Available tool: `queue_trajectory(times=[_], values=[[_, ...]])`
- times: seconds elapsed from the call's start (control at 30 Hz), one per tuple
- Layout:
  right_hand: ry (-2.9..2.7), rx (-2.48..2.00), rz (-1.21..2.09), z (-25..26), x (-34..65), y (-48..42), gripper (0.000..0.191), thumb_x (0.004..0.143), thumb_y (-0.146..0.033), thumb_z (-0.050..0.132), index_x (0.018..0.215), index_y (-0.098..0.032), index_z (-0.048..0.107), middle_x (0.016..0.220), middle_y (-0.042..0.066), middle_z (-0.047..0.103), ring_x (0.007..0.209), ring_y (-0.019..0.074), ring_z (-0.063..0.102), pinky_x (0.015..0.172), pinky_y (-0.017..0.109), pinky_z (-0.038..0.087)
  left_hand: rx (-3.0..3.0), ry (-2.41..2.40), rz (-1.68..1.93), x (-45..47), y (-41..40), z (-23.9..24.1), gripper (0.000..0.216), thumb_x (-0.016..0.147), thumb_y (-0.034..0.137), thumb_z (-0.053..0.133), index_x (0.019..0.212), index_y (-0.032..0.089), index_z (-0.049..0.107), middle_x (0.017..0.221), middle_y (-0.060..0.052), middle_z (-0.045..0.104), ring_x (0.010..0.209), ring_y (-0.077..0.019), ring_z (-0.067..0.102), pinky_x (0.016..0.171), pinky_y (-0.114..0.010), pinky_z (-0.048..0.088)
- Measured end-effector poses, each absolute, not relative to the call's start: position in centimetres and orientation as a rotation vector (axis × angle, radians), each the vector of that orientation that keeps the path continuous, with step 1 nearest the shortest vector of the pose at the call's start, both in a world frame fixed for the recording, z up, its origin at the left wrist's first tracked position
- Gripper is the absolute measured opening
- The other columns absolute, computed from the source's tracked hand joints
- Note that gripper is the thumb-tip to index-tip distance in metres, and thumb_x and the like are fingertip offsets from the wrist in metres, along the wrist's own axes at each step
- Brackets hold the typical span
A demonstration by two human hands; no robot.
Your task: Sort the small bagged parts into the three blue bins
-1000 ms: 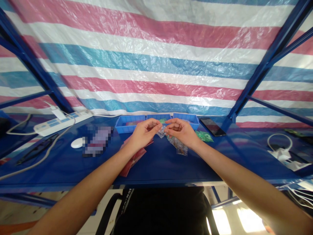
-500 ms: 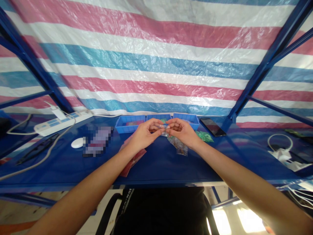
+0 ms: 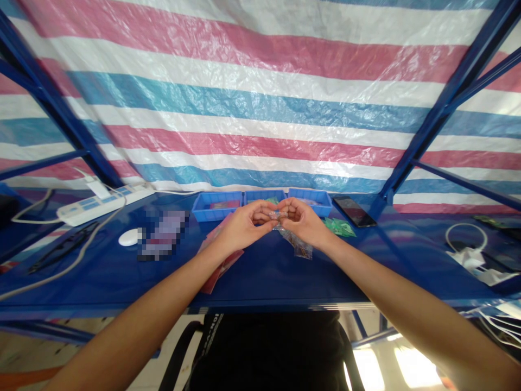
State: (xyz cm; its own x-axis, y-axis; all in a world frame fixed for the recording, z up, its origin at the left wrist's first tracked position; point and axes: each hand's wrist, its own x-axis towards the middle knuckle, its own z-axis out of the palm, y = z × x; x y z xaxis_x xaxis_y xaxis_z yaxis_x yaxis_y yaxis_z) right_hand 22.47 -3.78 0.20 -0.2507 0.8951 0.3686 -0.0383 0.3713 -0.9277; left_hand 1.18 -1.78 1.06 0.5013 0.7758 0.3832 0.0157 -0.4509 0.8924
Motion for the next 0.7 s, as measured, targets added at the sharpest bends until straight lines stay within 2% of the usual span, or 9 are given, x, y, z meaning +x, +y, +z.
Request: queue_trajectory(times=[0.27,0.53,0.6,0.7], values=[[-1.561,-0.767,1.082,0.0,22.5,-3.7,0.033,0.08,-0.022,0.077,0.111,-0.023,0.064,0.084,-0.004,0.063,0.073,0.0126,0.06,0.072,0.027,0.049,1.829,0.637,1.016,1.2,-1.8,1.2,0.041,0.086,0.036,0.086,0.117,0.017,0.066,0.108,-0.009,0.077,0.093,-0.0178,0.077,0.091,-0.032,0.061],[-1.556,-0.733,1.108,-0.6,22.5,-3.2,0.04,0.081,-0.036,0.087,0.112,-0.024,0.065,0.093,-0.001,0.069,0.082,0.0152,0.067,0.08,0.031,0.057,1.889,0.71,1.068,1.0,-1.7,1.0,0.039,0.088,0.029,0.082,0.12,0.021,0.061,0.095,-0.002,0.073,0.084,-0.0155,0.073,0.078,-0.026,0.058],[-1.549,-0.732,1.089,-0.5,22.7,-3.0,0.039,0.082,-0.041,0.087,0.11,-0.025,0.065,0.093,0.0,0.068,0.08,0.0162,0.068,0.078,0.033,0.059,1.92,0.708,1.101,0.9,-1.5,1.1,0.042,0.091,0.031,0.08,0.126,0.021,0.06,0.099,-0.004,0.074,0.089,-0.0175,0.075,0.084,-0.03,0.059],[-1.524,-0.779,0.943,0.0,23.7,-2.2,0.038,0.085,-0.047,0.084,0.111,-0.026,0.065,0.093,0.001,0.068,0.077,0.0183,0.068,0.074,0.035,0.061,2.034,0.762,1.199,0.6,-1.3,1.5,0.047,0.095,0.034,0.075,0.136,0.02,0.057,0.118,-0.01,0.074,0.101,-0.021,0.075,0.091,-0.035,0.06]])
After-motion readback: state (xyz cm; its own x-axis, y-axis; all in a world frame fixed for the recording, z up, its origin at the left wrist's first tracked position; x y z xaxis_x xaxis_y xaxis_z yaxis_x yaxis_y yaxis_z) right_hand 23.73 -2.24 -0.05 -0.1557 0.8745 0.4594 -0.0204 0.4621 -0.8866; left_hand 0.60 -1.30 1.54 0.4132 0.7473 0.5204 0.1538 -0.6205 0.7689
